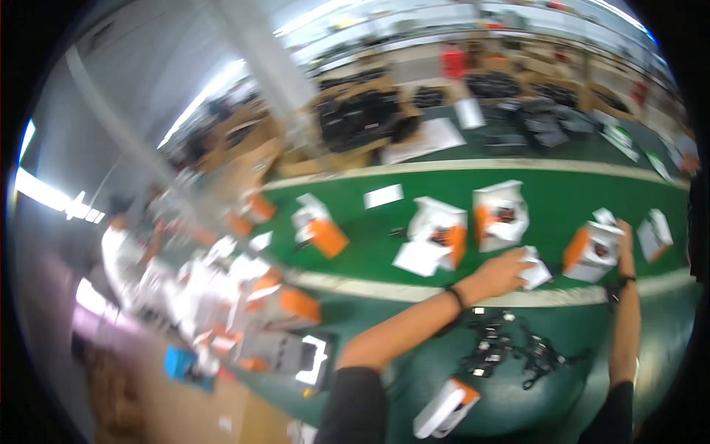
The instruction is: Packing small electronic devices and accessories into retail boxes on a production line.
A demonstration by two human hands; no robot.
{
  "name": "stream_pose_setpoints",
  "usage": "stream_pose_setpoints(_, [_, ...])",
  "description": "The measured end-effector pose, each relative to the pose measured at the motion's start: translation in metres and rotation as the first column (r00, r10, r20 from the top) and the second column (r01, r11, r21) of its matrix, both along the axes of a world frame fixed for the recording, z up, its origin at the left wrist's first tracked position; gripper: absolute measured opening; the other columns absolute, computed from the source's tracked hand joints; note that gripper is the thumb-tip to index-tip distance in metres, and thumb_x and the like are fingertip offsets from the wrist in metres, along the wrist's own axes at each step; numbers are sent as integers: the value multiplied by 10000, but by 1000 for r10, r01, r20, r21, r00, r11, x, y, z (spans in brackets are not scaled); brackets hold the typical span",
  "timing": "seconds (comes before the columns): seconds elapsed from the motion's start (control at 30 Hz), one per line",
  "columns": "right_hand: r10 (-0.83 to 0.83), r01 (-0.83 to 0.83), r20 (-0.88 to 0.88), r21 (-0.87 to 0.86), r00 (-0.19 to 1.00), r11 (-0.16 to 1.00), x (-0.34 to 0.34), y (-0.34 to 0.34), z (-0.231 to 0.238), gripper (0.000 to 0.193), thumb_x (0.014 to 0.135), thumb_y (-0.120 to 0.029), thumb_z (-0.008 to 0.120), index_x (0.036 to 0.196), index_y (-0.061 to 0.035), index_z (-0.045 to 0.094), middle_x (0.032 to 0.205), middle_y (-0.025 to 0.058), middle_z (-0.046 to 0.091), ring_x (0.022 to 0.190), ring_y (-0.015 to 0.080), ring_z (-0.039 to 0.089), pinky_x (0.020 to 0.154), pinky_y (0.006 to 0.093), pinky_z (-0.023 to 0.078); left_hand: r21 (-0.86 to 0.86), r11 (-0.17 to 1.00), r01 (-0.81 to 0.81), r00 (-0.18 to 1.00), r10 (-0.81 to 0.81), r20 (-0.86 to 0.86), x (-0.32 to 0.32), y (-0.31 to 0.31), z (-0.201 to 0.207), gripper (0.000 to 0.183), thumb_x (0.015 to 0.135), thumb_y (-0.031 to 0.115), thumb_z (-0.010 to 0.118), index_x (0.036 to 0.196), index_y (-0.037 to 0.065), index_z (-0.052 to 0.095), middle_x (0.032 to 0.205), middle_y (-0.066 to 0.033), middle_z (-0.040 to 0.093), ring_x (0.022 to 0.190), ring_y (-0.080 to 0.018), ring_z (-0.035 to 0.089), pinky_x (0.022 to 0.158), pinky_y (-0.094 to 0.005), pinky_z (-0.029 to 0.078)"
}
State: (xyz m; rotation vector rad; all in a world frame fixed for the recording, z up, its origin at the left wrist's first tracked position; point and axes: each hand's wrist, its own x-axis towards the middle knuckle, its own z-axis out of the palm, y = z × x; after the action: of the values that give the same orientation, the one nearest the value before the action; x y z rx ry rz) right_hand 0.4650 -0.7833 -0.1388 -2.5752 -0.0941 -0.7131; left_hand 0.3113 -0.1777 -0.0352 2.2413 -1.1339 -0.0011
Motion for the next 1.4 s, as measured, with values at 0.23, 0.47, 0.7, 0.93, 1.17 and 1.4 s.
stream_pose_setpoints(0.23, [98,-137,101,533,990,835,68,-11,-51,243,995,-84,560,1095,52,736,1006,191,739,903,291,694,788,464,580,110,954,-280,957,268,113,-9,5,-9,689,814,310,901,1399,43,653,1319,-254,689,1323,-403,635,1055,-482,555])
stream_pose_setpoints(0.47, [-48,43,18,199,999,979,44,-24,-25,282,1032,-229,558,1112,-10,717,1083,258,748,1038,487,699,857,552,536,104,938,-331,936,312,161,-14,24,25,484,873,174,846,1323,62,708,948,-194,770,945,-371,758,832,-496,592])
stream_pose_setpoints(0.7, [-244,252,66,-301,968,920,-42,68,13,139,970,-145,639,1029,-47,718,1028,223,741,946,448,729,826,563,597,-258,809,-529,839,544,-13,-118,131,102,232,907,147,888,1086,10,835,1018,-134,834,939,-213,793,882,-339,599])
stream_pose_setpoints(0.93, [-331,310,-31,-272,943,911,-73,106,85,273,921,-101,646,1191,-120,680,915,236,768,924,438,768,794,575,610,-347,360,-866,470,823,-319,-338,257,125,220,951,-70,749,1170,-95,759,1121,-105,765,1013,-176,706,914,-328,580])
stream_pose_setpoints(1.17, [-168,-28,390,450,905,893,-169,66,128,356,1004,-32,667,1355,-11,722,1262,125,762,1161,250,703,1014,390,546,-435,-294,-851,52,777,-627,-501,236,83,97,912,1,762,1008,1,746,1070,-78,712,914,-155,612,745,-298,477])
stream_pose_setpoints(1.4, [663,-720,328,82,673,690,-401,319,275,517,960,-220,831,1409,-43,647,1168,52,677,953,146,603,787,279,494,-925,273,-264,963,133,-235,-449,142,162,269,875,111,873,1133,46,837,1670,-322,427,1511,-489,490,1163,-592,490])
